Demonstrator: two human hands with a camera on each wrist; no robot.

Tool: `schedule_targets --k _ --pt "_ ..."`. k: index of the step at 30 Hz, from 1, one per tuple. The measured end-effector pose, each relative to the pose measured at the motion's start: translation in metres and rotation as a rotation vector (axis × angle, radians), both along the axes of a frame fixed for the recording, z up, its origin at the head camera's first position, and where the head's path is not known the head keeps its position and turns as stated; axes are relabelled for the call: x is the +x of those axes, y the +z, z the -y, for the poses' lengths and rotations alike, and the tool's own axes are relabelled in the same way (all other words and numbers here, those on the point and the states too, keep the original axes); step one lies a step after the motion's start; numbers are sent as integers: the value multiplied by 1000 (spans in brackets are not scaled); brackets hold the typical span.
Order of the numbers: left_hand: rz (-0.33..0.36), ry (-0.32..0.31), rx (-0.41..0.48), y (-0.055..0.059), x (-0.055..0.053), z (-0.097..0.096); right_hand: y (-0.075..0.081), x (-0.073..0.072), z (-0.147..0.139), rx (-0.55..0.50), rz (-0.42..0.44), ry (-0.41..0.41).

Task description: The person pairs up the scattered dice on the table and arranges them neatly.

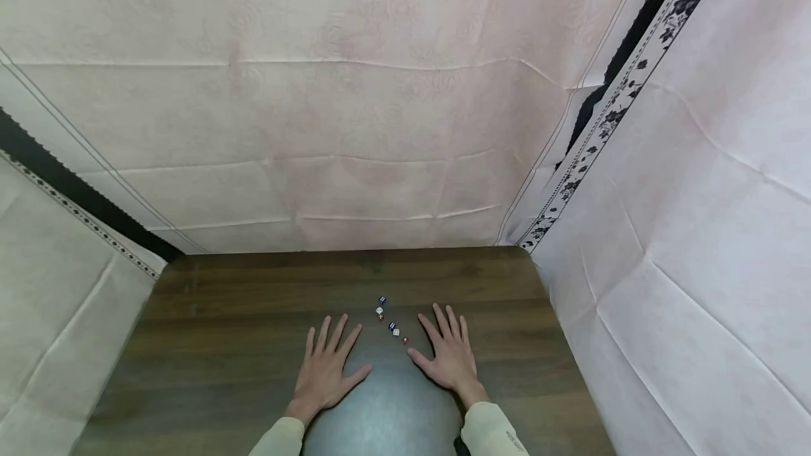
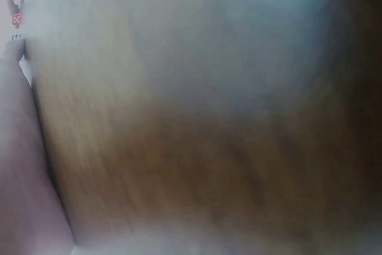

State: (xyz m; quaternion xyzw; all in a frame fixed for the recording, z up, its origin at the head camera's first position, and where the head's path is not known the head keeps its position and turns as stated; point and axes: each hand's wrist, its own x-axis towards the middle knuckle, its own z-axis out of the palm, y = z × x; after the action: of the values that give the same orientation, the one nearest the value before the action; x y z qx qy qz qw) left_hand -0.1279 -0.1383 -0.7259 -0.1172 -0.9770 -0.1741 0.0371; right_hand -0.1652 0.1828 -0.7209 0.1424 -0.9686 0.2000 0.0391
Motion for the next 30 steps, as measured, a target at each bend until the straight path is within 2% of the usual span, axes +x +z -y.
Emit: schedule_targets --k 7,11,19,23,26,30 --pt "26 2 -5 0 -1 0 11 2 3 49 30 -7" --pt "32 9 -10 0 -1 0 12 2 3 58 31 -11" --pt "18 6 0 -1 0 0 7 2 2 15 -9 -3" --pt "19 7 5 -1 -1 0 5 1 1 0 13 -9" --pt "33 9 10 3 -2 -2 8 1 2 -2 42 -16" --pt "15 18 61 7 -3 -4 14 2 3 -15 61 -18"
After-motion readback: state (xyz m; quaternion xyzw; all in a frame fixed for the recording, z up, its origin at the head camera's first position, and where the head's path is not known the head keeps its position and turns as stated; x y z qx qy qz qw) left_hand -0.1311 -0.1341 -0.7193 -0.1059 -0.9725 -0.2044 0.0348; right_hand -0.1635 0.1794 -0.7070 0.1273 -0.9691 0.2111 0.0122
